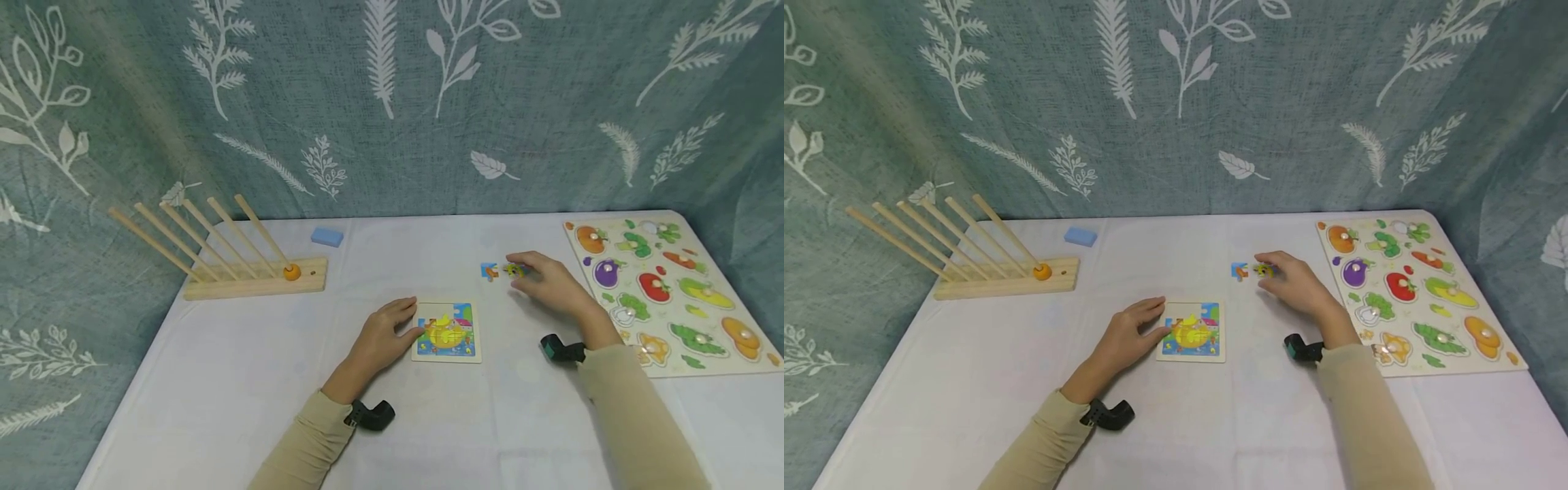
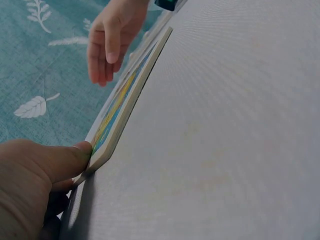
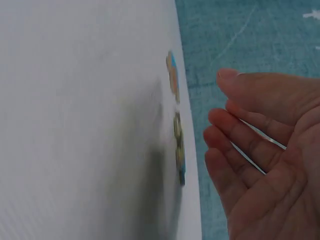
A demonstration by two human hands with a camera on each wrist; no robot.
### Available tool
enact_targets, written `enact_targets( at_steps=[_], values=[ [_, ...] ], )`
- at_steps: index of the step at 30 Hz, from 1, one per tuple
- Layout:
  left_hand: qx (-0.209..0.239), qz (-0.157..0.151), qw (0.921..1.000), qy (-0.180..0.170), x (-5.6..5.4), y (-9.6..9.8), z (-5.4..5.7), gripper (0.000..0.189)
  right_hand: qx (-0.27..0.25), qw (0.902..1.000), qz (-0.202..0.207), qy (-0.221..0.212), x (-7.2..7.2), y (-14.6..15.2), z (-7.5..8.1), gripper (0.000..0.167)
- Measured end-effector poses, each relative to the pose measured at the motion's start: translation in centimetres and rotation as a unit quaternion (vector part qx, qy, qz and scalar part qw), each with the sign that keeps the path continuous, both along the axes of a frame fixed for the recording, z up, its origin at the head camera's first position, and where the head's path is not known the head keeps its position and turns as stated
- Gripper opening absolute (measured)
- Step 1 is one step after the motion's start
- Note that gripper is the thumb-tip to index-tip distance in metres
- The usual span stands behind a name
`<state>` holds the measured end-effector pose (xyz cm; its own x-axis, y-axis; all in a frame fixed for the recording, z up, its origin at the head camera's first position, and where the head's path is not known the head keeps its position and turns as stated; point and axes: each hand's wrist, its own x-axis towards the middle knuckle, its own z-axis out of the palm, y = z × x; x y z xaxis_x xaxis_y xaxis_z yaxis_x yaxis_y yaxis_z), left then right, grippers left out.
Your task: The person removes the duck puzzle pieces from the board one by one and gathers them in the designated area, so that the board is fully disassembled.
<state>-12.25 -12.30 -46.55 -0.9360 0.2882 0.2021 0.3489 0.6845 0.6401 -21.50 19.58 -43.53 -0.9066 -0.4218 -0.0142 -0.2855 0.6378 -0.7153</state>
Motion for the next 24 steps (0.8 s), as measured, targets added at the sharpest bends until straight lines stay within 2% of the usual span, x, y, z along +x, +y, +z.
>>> enact_targets(
  at_steps=[11,15,20,24],
  values=[
    [-0.002,0.0,1.0,0.008,0.0,0.0,-0.1,0.051,-0.052,0.9956,0.078,0.009,2.3,-3.8,0.1,0.046],
    [-0.001,0.003,1.0,0.007,-0.1,0.0,0.0,0.05,-0.056,0.9928,0.106,-0.002,3.0,-5.2,-0.2,0.046],
    [-0.002,0.003,1.0,0.002,0.0,0.0,0.0,0.05,-0.045,0.9914,0.122,-0.016,3.5,-6.1,-0.9,0.046],
    [-0.001,0.001,1.0,0.0,0.0,0.1,0.0,0.05,-0.042,0.991,0.127,-0.007,3.6,-6.4,-1.3,0.044]
  ],
)
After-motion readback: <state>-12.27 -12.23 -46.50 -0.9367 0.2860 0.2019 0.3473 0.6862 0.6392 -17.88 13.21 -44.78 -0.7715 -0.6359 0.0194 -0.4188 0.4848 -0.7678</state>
